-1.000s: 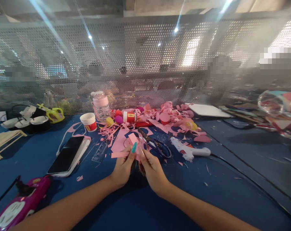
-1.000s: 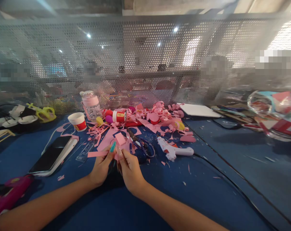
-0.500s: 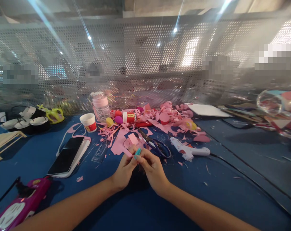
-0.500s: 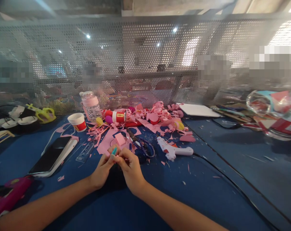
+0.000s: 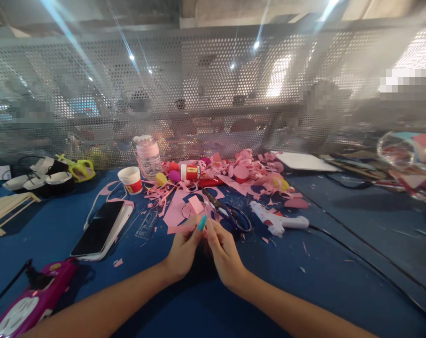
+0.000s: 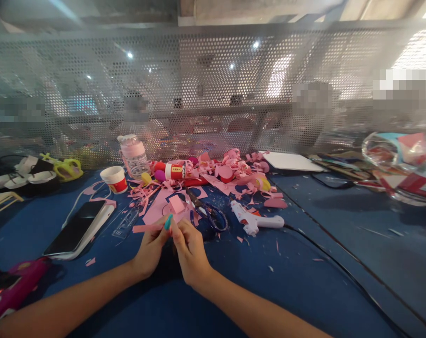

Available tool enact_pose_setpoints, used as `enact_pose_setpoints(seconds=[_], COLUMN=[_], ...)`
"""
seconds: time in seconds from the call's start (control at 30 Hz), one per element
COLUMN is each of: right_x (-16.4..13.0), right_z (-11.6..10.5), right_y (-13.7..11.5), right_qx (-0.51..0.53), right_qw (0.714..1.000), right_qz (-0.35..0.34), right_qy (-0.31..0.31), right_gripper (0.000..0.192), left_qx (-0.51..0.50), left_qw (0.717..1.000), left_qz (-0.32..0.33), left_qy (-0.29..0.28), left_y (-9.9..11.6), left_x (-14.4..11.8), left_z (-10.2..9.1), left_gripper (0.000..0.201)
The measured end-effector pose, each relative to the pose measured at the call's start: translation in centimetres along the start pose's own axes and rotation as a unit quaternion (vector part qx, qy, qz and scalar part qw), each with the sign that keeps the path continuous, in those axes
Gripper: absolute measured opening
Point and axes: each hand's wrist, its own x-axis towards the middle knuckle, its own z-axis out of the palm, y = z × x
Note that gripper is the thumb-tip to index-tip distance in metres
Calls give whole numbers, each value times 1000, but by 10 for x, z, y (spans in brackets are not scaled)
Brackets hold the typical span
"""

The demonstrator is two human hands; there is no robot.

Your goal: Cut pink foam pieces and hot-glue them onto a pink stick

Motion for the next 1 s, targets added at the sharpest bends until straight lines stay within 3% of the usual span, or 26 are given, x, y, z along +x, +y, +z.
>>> enact_pose_setpoints(seconds=[0.23,0.5,0.83,1.0], right_x=[-1,1,-2,0], right_z=[-3,-7,-6,-5], right_y=[0,-4,-8,-9], right_qx=[-157,-202,-326,-276], right_qw=[981,973,934,952], right_qz=[-100,-90,-140,-129], right_qy=[50,71,37,35], right_gripper=[29,25,24,27], left_qx=[29,5,107,124], left_qw=[999,998,992,989], left_qz=[-23,-38,-40,-47], left_qy=[35,51,56,63], left_y=[-5,-9,-2,-3], left_x=[-4,-5,-3,-4], left_z=[-1,-7,-2,-3], left_gripper=[33,31,42,41])
